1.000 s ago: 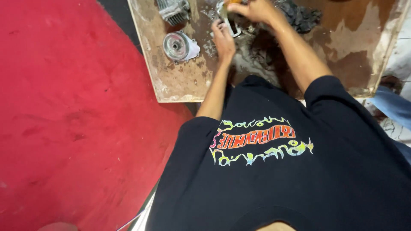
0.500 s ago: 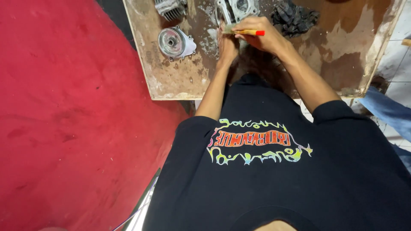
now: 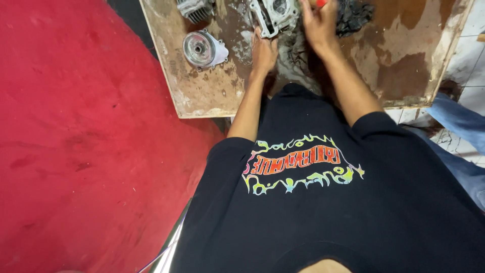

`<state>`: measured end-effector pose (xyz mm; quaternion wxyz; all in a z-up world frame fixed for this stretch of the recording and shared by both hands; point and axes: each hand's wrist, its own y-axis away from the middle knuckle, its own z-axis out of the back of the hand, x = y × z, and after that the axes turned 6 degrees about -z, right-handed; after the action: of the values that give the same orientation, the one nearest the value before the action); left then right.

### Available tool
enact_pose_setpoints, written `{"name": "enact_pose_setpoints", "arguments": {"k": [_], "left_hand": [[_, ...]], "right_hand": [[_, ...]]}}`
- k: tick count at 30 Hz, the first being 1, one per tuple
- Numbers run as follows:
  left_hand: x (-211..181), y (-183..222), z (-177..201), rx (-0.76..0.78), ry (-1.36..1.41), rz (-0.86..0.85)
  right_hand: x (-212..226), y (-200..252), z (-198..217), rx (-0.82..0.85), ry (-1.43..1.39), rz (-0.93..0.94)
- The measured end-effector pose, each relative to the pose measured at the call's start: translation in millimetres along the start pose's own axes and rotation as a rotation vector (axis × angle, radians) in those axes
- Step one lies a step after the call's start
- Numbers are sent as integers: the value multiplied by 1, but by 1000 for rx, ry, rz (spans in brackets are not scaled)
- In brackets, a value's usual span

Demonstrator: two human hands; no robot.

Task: Cleaning various motorcycle engine components using a brush and cleaning solution.

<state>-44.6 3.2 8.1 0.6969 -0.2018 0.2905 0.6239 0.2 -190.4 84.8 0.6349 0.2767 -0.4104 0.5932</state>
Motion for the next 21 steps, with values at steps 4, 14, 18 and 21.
{"name": "enact_pose_setpoints", "arguments": {"k": [4,14,18,21], "left_hand": [[7,5,-3,-10,57,12],[5,3,2,70,-79,13],[-3,1,9,92,16,63],[11,2,-1,138,53,114]], "right_hand": [[55,36,-34,277,-189,-242],[-37,8,-11,52,-164,-357],[-17,7,-8,-4,-94,-128],[15,31,-29,81,-6,47]]}}
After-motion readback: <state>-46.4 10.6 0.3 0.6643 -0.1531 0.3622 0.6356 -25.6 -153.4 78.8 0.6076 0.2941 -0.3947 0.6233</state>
